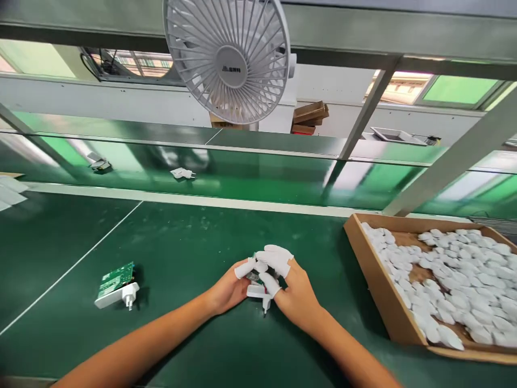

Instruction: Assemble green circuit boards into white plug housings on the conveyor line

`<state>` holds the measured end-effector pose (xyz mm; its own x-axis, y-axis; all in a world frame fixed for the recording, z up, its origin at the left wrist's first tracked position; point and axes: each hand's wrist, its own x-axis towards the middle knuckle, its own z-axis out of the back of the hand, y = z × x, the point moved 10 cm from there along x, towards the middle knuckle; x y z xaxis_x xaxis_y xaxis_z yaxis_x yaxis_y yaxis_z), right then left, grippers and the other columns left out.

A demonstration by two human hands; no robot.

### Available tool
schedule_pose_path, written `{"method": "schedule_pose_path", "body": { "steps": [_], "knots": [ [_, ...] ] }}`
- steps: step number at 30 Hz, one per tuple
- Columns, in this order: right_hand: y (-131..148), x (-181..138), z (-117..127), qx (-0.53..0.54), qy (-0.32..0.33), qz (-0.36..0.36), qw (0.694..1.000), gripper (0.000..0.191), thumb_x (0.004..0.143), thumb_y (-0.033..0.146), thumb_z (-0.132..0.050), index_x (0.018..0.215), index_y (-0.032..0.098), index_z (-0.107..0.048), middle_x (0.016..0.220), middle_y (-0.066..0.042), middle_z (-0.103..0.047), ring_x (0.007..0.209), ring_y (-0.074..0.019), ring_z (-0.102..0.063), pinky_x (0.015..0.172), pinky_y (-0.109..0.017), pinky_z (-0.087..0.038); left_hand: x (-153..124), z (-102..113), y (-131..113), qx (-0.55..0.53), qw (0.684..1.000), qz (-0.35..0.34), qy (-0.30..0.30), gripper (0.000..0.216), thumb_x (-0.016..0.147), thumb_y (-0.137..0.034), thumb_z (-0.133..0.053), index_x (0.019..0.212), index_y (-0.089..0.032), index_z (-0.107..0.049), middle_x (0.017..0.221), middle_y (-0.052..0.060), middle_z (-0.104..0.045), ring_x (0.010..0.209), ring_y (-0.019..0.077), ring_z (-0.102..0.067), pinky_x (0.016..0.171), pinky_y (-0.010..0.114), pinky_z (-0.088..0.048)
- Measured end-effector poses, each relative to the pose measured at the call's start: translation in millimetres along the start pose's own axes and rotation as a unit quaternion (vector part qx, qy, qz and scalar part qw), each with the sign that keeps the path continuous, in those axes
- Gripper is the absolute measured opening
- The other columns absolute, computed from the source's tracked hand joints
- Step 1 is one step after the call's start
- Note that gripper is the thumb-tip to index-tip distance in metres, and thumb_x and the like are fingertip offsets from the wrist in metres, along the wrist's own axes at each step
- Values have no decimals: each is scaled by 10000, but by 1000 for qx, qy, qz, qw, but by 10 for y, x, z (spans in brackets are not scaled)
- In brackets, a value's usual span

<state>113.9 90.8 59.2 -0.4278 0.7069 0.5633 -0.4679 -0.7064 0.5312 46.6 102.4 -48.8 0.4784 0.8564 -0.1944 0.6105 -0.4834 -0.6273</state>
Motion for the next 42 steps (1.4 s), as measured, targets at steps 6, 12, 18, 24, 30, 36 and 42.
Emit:
{"method": "schedule_pose_path", "body": {
  "steps": [6,12,18,24,30,36,42],
  "knots": [
    [-37,-106,-28,-36,1,36,999,501,842,95,-493,1312,244,-412,1154,-106,-597,1170,-248,-501,914,-423,-491,-8,-85,7,35,999,18,25,334,788,-422,-595,983,-151,-608,909,101,-667,816,226,-635,739,356,-478],
    [0,-127,-80,-35,29,57,997,524,842,68,-473,1339,203,-379,1077,-109,-624,1146,-243,-514,945,-457,-461,-13,-36,29,79,996,40,7,373,679,-378,-723,955,-157,-602,852,51,-628,746,148,-592,666,255,-459],
    [20,-193,-159,4,73,60,995,568,812,39,-506,1347,174,-368,1130,-118,-595,1209,-266,-446,1002,-501,-395,-30,0,17,116,993,28,6,344,663,-266,-743,953,-164,-590,819,26,-628,706,135,-591,626,252,-486],
    [94,-181,-74,78,57,42,994,667,779,15,-507,1386,172,-280,1318,-144,-421,1229,-269,-418,991,-451,-420,-70,-58,-50,143,990,11,12,245,690,-310,-708,802,-140,-571,705,26,-628,587,131,-594,530,226,-470],
    [-170,-240,-215,153,110,-105,976,604,825,146,-537,1370,229,-291,1318,-116,-416,1176,-225,-460,938,-349,-465,-97,-79,-38,160,987,14,10,287,693,-367,-690,818,-128,-594,676,49,-640,536,143,-598,507,249,-475],
    [-263,-354,-424,261,132,-193,937,559,847,235,-525,1360,286,-309,1286,-103,-459,1092,-228,-535,908,-382,-479,-122,-64,-21,172,985,4,4,258,730,-344,-657,879,-138,-615,671,30,-634,501,128,-585,514,251,-468],
    [-299,-376,-418,300,99,-212,925,496,865,311,-515,1338,301,-368,1262,-98,-493,1076,-240,-545,859,-376,-509,-117,-89,5,188,982,22,5,285,753,-359,-634,945,-149,-632,666,20,-625,525,135,-590,534,258,-470]
  ]
}}
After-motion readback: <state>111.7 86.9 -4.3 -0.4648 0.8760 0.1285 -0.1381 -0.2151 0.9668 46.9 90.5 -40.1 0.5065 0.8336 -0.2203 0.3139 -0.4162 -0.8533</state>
